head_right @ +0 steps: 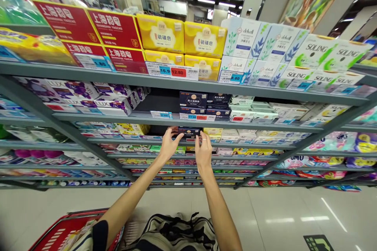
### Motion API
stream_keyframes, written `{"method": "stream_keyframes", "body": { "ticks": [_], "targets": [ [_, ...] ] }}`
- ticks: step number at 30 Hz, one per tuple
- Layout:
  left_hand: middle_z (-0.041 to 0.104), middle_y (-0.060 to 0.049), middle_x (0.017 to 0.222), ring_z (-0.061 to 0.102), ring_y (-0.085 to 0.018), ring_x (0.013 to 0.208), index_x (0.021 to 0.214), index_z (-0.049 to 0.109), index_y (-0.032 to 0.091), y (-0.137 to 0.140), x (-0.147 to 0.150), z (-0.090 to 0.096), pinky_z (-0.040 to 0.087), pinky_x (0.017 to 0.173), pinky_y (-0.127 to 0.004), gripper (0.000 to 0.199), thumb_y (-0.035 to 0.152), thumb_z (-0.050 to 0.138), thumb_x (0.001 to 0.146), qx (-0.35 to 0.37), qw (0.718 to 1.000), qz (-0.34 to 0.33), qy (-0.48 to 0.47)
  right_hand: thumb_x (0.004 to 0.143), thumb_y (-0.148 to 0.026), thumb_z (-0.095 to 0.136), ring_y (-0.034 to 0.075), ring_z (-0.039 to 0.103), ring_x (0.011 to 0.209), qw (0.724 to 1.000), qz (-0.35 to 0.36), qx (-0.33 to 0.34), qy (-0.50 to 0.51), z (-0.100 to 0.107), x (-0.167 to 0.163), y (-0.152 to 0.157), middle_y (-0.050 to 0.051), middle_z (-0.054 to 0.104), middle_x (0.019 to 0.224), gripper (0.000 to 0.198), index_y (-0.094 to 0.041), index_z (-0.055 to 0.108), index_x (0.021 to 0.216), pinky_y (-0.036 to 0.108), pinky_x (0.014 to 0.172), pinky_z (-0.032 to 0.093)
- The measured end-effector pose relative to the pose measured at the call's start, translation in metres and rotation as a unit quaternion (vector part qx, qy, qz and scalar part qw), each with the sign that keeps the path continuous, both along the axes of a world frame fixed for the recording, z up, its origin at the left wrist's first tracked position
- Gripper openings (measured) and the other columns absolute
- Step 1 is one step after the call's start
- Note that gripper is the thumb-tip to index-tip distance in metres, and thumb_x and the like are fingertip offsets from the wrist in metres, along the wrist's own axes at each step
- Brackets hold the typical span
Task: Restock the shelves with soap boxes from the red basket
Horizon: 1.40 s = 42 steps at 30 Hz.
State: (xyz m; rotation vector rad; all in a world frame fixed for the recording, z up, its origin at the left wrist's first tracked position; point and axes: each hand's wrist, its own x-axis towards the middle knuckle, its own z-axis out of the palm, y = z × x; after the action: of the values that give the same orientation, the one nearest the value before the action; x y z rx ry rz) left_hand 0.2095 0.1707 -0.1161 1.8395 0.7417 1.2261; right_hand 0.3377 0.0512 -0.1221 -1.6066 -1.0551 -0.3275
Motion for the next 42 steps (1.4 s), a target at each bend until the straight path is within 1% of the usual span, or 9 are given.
{"method": "stream_keyframes", "body": {
  "ticks": [3, 6, 9, 12, 17, 22, 26, 31, 42],
  "targets": [
    [0.066, -0.011, 0.116, 0.067, -0.025, 0.107, 0.12, 0.062, 0.019, 0.001, 0.003, -0.001, 0.056, 0.098, -0.043, 0.032, 0.038, 0.068, 0.095, -0.001, 1.0, 0.011, 0.008, 0.108, -0.037, 0.047, 0.024, 0.071, 0.105, 1.0, 0.002, -0.005, 0.0, -0.008, -0.003, -0.007, 0.015, 0.073, 0.116, 0.039, -0.019, 0.068, 0.134, 0.042, 0.094, 0.061],
    [0.065, -0.013, 0.121, 0.065, -0.028, 0.112, 0.124, 0.061, 0.019, -0.001, 0.006, -0.001, 0.053, 0.101, -0.046, 0.035, 0.039, 0.066, 0.096, -0.006, 1.0, 0.02, 0.016, 0.108, -0.035, 0.046, 0.023, 0.072, 0.102, 0.999, 0.007, -0.041, -0.017, -0.017, -0.004, -0.011, 0.014, 0.073, 0.118, 0.041, -0.021, 0.066, 0.14, 0.036, 0.089, 0.06],
    [0.064, -0.014, 0.125, 0.063, -0.03, 0.12, 0.127, 0.062, 0.02, -0.003, 0.01, -0.001, 0.052, 0.105, -0.048, 0.037, 0.04, 0.065, 0.097, -0.009, 0.999, 0.03, 0.02, 0.109, -0.036, 0.045, 0.019, 0.072, 0.082, 0.995, -0.005, -0.088, -0.035, -0.023, -0.003, -0.01, 0.014, 0.074, 0.116, 0.044, -0.021, 0.062, 0.147, 0.031, 0.075, 0.058],
    [0.064, -0.014, 0.126, 0.062, -0.03, 0.124, 0.127, 0.064, 0.02, -0.005, 0.014, -0.003, 0.051, 0.107, -0.048, 0.037, 0.039, 0.067, 0.096, -0.003, 0.999, 0.041, 0.008, 0.109, -0.037, 0.043, 0.017, 0.067, 0.071, 0.992, -0.022, -0.115, -0.053, -0.025, -0.002, -0.009, 0.012, 0.076, 0.107, 0.047, -0.02, 0.059, 0.151, 0.029, 0.069, 0.055],
    [0.063, -0.013, 0.13, 0.066, -0.027, 0.118, 0.128, 0.069, 0.02, -0.009, 0.015, -0.004, 0.053, 0.108, -0.045, 0.038, 0.041, 0.066, 0.096, -0.009, 0.999, 0.033, -0.01, 0.109, -0.036, 0.04, 0.017, 0.066, 0.07, 0.99, -0.023, -0.128, -0.06, -0.027, -0.001, -0.011, 0.012, 0.076, 0.1, 0.05, -0.019, 0.055, 0.153, 0.027, 0.065, 0.053],
    [0.064, -0.013, 0.133, 0.068, -0.027, 0.122, 0.126, 0.073, 0.019, -0.01, 0.015, -0.008, 0.055, 0.11, -0.043, 0.038, 0.042, 0.066, 0.097, -0.029, 0.999, 0.012, -0.043, 0.109, -0.035, 0.039, 0.017, 0.066, 0.069, 0.989, -0.013, -0.137, -0.061, -0.029, 0.002, -0.013, 0.011, 0.074, 0.095, 0.051, -0.019, 0.053, 0.155, 0.026, 0.064, 0.053],
    [0.067, -0.013, 0.131, 0.069, -0.028, 0.121, 0.123, 0.075, 0.019, -0.009, 0.018, -0.009, 0.056, 0.108, -0.042, 0.037, 0.042, 0.067, 0.096, -0.031, 0.999, 0.013, -0.039, 0.108, -0.035, 0.041, 0.017, 0.066, 0.07, 0.991, -0.01, -0.125, -0.056, -0.032, 0.006, -0.012, 0.011, 0.076, 0.102, 0.051, -0.021, 0.052, 0.156, 0.027, 0.068, 0.054],
    [0.071, -0.012, 0.127, 0.067, -0.029, 0.124, 0.121, 0.077, 0.021, -0.008, 0.018, -0.009, 0.052, 0.113, -0.044, 0.035, 0.042, 0.069, 0.095, -0.02, 0.999, 0.026, -0.024, 0.108, -0.036, 0.04, 0.018, 0.067, 0.071, 0.991, -0.002, -0.125, -0.045, -0.034, 0.009, -0.012, 0.011, 0.076, 0.104, 0.052, -0.021, 0.051, 0.156, 0.028, 0.071, 0.056],
    [0.07, -0.013, 0.132, 0.067, -0.03, 0.126, 0.127, 0.074, 0.022, -0.008, 0.017, -0.017, 0.053, 0.112, -0.045, 0.04, 0.044, 0.068, 0.095, -0.015, 1.0, 0.017, -0.012, 0.107, -0.035, 0.038, 0.018, 0.066, 0.07, 0.989, 0.01, -0.136, -0.05, -0.032, 0.011, -0.016, 0.014, 0.075, 0.106, 0.052, -0.022, 0.053, 0.155, 0.027, 0.065, 0.055]
  ]
}}
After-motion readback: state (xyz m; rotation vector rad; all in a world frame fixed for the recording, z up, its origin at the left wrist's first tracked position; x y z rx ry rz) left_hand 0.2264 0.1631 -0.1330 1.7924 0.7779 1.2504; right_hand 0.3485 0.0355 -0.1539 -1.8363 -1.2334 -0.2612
